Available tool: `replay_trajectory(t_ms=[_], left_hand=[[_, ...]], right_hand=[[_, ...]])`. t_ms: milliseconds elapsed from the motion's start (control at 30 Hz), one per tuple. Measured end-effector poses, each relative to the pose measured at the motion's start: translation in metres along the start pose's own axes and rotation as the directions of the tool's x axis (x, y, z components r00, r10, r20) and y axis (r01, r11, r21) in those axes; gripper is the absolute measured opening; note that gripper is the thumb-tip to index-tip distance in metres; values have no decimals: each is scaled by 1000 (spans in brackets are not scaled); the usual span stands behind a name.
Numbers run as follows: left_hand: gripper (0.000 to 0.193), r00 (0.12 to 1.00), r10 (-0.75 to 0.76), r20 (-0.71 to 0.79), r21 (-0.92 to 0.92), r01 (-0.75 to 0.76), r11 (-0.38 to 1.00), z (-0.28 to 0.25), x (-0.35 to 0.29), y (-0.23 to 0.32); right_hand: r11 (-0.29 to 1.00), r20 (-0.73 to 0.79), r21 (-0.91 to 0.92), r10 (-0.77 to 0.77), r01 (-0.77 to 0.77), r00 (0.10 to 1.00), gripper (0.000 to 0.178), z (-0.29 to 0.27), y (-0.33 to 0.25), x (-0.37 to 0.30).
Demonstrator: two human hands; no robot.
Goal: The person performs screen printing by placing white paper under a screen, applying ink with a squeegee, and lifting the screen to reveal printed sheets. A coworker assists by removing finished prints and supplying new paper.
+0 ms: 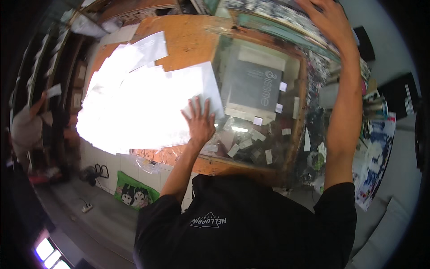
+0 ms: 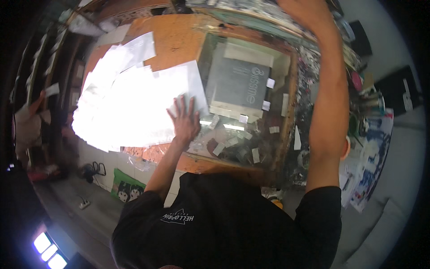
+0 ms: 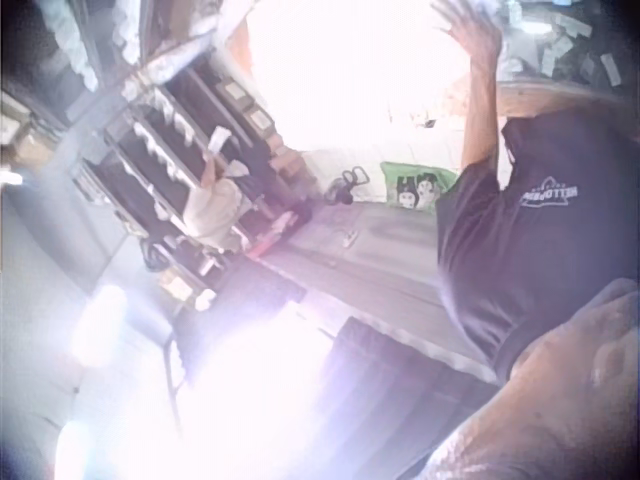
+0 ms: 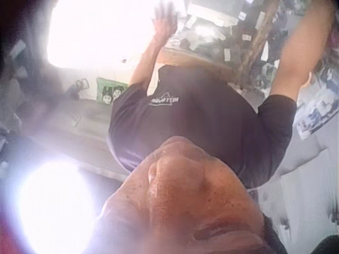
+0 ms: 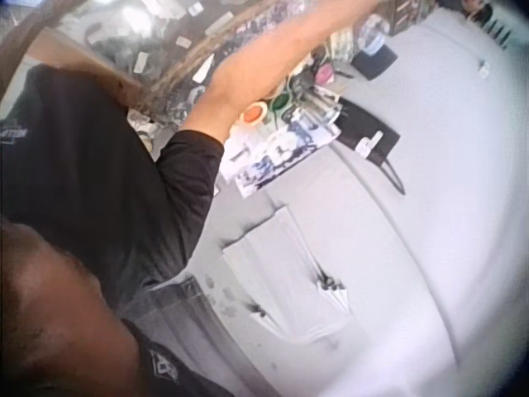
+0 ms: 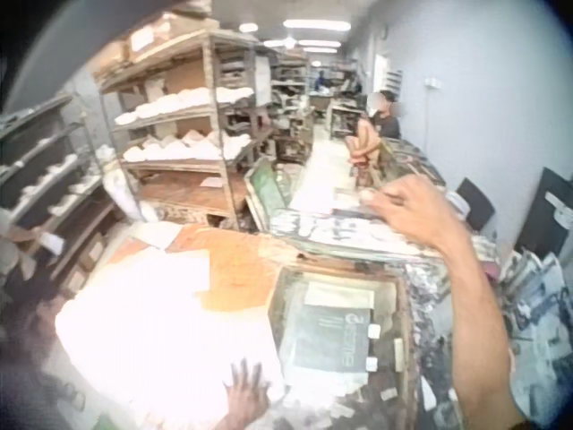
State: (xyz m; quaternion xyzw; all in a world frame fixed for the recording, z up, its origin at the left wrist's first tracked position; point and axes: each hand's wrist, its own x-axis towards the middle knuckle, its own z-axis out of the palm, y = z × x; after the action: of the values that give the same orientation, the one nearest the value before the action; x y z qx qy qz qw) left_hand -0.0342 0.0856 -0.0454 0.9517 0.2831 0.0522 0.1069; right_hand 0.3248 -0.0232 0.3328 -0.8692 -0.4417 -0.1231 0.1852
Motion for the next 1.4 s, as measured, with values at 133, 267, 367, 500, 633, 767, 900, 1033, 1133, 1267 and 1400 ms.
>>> replay_trajectory(t_ms=[133, 267, 367, 500, 633, 767, 900, 1033, 1133, 1267, 1400], left_hand=[[60, 983, 167, -81, -91, -175, 980, 38, 62, 91], [60, 926, 374, -51, -174, -377, 910, 54, 84, 170], [59, 898, 439, -39, -288, -431, 855, 64, 84, 180], [57, 932, 357, -56, -204, -361, 910, 59, 79, 172], [58, 943, 332, -3, -113, -330, 937, 50, 62, 168], [58, 939, 345, -10, -138, -343, 929, 49, 46, 164], [58, 935, 356, -17, -183, -352, 918, 47, 45, 165], [58, 936, 349, -45, -311, -345, 886, 33, 50, 171], [54, 981, 156, -118, -679, -195, 708, -34, 44, 155], [49, 983, -178, 51, -980, 15, -199, -88, 8, 149], [55, 769, 14, 639, -603, 512, -612, -71, -26, 123]], right_hand=[[974, -209, -41, -228, 224, 951, 49, 18, 24, -1], [991, 68, 134, 9, -18, 998, 56, -7, 18, -8], [960, 234, 274, -7, -59, 972, 50, -19, 20, -8], [929, 177, 370, -61, -9, 982, 37, -21, 31, -14], [941, -129, 294, -137, 170, 982, 31, 0, 37, -28], [910, 134, 410, -122, 57, 983, 24, -18, 38, -22], [887, -51, 433, -151, 158, 987, 22, -10, 27, -35], [948, 187, 306, 34, -91, 982, 24, -26, 30, -28], [978, 55, 207, -4, -8, 999, 39, 33, 2, -54], [984, -266, 31, -162, 176, 950, 33, 101, -18, -180], [999, 12, -21, -38, 38, 999, 45, 189, -17, -251]])
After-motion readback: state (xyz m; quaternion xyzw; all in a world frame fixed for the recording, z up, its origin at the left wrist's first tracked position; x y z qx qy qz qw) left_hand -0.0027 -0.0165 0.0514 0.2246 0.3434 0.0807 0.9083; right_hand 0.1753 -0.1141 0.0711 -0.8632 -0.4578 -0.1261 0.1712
